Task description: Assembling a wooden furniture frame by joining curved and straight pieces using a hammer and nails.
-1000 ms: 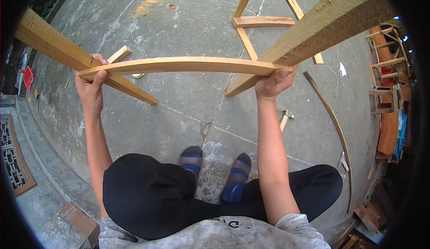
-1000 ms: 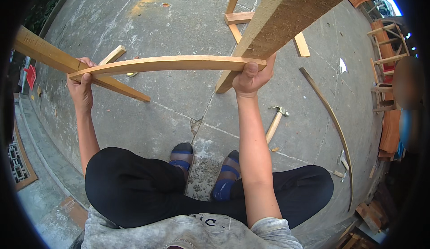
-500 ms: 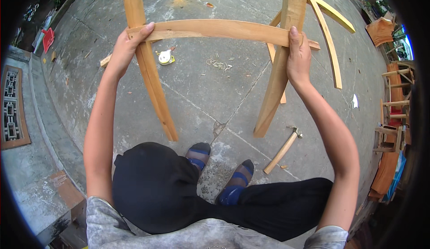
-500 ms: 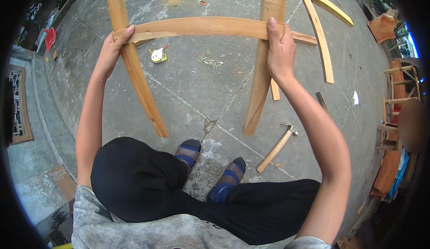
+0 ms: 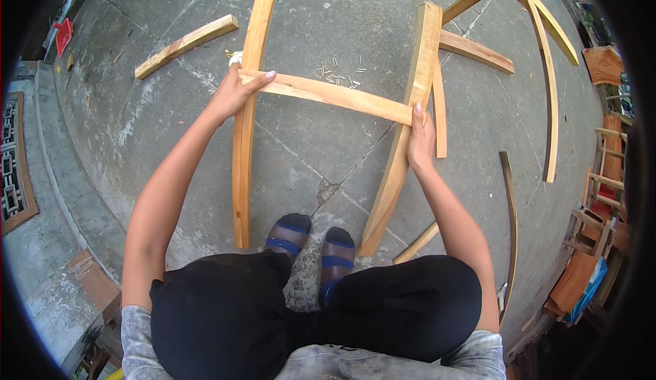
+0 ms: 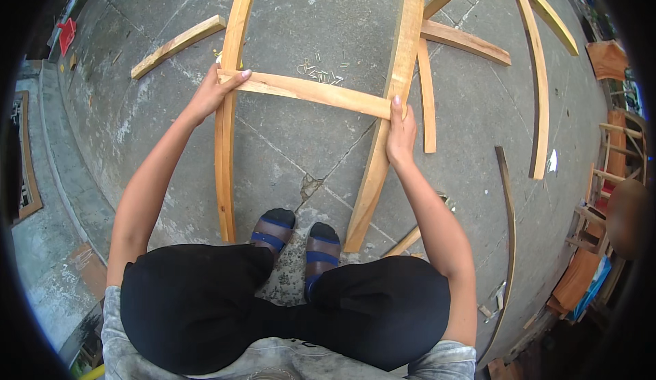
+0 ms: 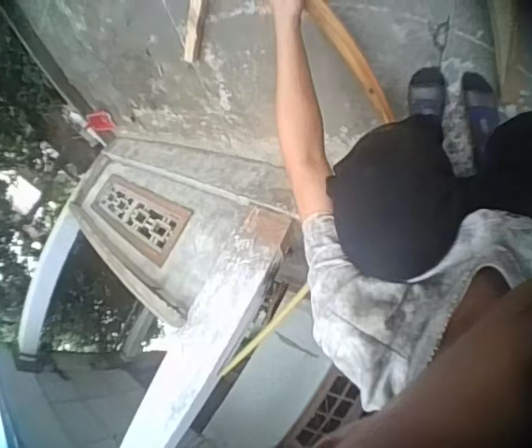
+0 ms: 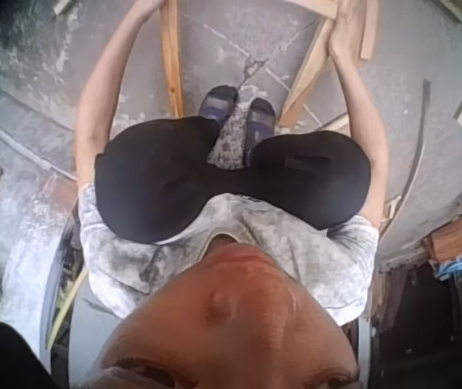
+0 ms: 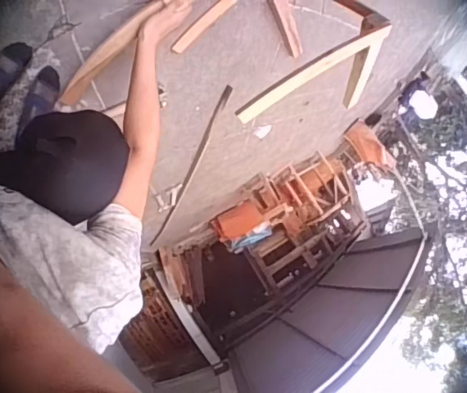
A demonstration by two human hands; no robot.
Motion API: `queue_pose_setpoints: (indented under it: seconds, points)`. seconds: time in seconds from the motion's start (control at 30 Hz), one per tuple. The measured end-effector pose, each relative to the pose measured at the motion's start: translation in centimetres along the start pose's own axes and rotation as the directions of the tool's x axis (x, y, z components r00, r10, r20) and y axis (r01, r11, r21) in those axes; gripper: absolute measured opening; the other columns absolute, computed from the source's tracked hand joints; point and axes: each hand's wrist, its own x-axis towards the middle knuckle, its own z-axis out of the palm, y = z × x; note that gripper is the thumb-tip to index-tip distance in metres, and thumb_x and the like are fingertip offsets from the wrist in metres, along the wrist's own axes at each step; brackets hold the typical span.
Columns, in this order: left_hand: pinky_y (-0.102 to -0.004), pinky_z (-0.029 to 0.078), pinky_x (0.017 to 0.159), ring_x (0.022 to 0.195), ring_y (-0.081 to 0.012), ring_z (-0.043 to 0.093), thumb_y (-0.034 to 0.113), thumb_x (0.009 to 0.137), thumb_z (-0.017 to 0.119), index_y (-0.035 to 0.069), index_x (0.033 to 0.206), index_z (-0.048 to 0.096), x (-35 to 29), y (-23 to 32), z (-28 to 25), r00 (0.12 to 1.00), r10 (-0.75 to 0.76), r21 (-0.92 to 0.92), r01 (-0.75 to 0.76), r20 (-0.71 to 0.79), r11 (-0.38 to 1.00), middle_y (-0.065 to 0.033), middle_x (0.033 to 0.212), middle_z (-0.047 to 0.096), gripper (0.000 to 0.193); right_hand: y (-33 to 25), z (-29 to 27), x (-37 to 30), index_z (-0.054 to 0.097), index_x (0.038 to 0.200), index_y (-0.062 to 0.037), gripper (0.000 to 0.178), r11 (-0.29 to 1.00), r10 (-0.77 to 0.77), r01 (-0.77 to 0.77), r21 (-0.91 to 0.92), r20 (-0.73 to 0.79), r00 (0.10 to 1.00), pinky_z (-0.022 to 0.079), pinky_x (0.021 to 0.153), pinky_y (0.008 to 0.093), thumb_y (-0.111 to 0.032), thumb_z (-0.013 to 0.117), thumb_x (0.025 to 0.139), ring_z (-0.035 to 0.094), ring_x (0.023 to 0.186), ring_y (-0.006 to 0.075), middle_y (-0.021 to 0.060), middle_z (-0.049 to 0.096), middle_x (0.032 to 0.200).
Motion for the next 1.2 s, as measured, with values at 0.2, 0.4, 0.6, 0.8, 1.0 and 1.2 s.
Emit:
queue_pose_setpoints:
  seconds: [0.2,0.4,0.6,0.8,1.0,1.2]
  points:
    - [-0.041,0.05,0.104,0.119,-0.0323,0.065,0.073,0.084,0.074,-0.011,0.139,0.044,2.4,-1.3,4.9,0.992,-0.052,0.002,0.052,0.119,0.999,-0.0266,0.124,0.064,0.104,4.9,-0.2,0.9,0.062,0.121,0.0088,0.078,0.988,0.155,-0.155,-0.006,0.008,0.988,0.048,0.097,0.0436,-0.065,0.046,0.105,0.066,0.107,0.0319,0.024,0.069,0.11]
    - [-0.0435,0.051,0.103,0.121,-0.0377,0.066,0.074,0.081,0.075,-0.016,0.14,0.04,4.6,-2.3,7.1,0.982,-0.118,0.069,0.109,0.149,0.992,-0.034,0.126,0.063,0.114,8.2,0.8,2.7,0.064,0.115,0.0074,0.075,0.983,0.153,-0.16,-0.086,-0.084,0.985,0.048,0.093,0.0432,-0.065,0.047,0.105,0.065,0.099,0.031,0.0219,0.068,0.103]
    - [-0.0436,0.05,0.105,0.12,-0.037,0.065,0.076,0.084,0.072,-0.013,0.139,0.04,4.5,-3.4,7.2,0.983,-0.134,0.106,0.121,0.124,0.987,-0.033,0.126,0.061,0.109,5.9,1.1,2.3,0.065,0.113,0.0043,0.068,0.968,0.232,-0.23,-0.095,0.006,0.973,0.047,0.092,0.0386,-0.061,0.044,0.108,0.059,0.095,0.022,0.0153,0.065,0.098]
    - [-0.0457,0.051,0.103,0.121,-0.0412,0.065,0.078,0.086,0.066,-0.016,0.134,0.043,4.6,-3.5,7.6,0.982,-0.13,0.219,0.098,0.137,0.971,-0.0378,0.125,0.061,0.108,5.9,1.1,2.3,0.063,0.104,0.0049,0.07,0.973,0.21,-0.211,-0.088,-0.027,0.977,0.048,0.088,0.0442,-0.064,0.048,0.105,0.062,0.09,0.0303,0.0222,0.065,0.094]
    - [-0.0512,0.052,0.1,0.115,-0.0454,0.066,0.079,0.092,0.056,-0.014,0.125,0.051,5.0,-3.9,7.1,0.985,-0.061,0.488,-0.027,0.164,0.873,-0.0369,0.12,0.061,0.099,6.1,1.5,2.7,0.063,0.107,0.0053,0.07,0.973,0.211,-0.211,-0.095,-0.005,0.977,0.049,0.091,0.0449,-0.063,0.048,0.105,0.064,0.095,0.0317,0.0239,0.067,0.099]
    - [-0.0534,0.055,0.096,0.113,-0.0487,0.068,0.082,0.089,0.056,-0.009,0.129,0.048,4.8,-1.4,6.2,0.969,-0.132,0.641,-0.033,0.207,0.767,-0.0386,0.123,0.061,0.1,5.8,1.3,2.0,0.063,0.115,0.0068,0.072,0.967,0.233,-0.237,-0.093,-0.055,0.971,0.048,0.096,0.0451,-0.063,0.048,0.105,0.066,0.105,0.0351,0.0268,0.069,0.106]
